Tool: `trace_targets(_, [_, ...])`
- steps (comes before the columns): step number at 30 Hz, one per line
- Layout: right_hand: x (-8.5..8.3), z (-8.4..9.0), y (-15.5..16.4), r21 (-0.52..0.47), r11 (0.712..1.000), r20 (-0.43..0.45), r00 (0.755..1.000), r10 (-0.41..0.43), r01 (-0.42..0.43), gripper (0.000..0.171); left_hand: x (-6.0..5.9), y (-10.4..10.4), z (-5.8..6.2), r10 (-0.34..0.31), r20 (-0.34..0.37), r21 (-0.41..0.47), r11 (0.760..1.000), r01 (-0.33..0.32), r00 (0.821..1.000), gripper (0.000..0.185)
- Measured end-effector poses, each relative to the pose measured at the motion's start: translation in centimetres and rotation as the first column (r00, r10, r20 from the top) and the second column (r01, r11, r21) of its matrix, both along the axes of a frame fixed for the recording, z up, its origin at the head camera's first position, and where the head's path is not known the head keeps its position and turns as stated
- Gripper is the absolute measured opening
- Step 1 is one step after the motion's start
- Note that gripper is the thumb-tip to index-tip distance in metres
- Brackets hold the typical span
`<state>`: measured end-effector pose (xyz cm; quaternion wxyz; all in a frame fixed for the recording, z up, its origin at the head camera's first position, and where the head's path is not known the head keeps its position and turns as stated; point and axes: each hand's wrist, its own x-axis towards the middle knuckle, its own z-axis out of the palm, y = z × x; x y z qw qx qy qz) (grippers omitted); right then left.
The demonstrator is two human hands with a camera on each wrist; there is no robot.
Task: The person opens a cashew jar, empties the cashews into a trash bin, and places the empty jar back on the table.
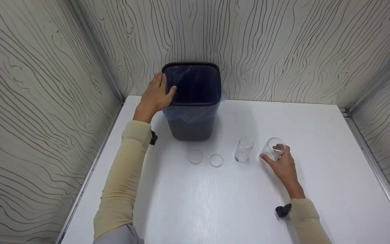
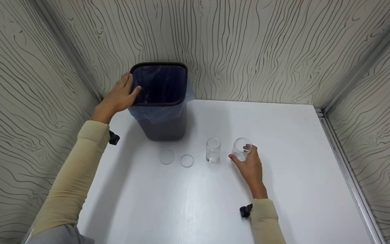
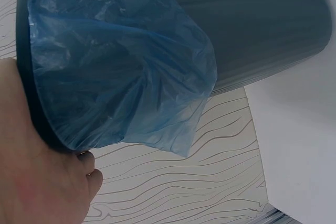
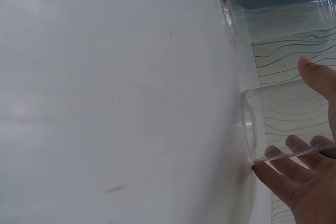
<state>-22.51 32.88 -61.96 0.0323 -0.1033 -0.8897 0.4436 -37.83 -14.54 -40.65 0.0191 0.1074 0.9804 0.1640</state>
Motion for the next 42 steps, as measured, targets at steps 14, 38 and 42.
trace_targets(14, [0.02, 0.33, 0.13, -0.022, 1.0, 0.041, 0.999, 0.017, -0.016, 0.103, 0.18, -0.16, 0.14, -0.005, 0.019, 0.022, 1.0, 0.004, 1.0, 0.082])
trace_targets(38, [0.37, 0.55, 0.65, -0.033, 0.999, 0.05, 0.998, 0.038, -0.036, 0.104, -0.09, 0.02, -0.22, -0.007, -0.016, 0.022, 1.0, 0.008, 1.0, 0.078])
trace_targets(42, [0.39, 0.56, 0.78, -0.016, 0.999, 0.043, 0.998, 0.045, -0.045, 0.105, -0.17, -0.01, -0.43, -0.005, -0.035, 0.021, 1.0, 0.006, 0.999, 0.077])
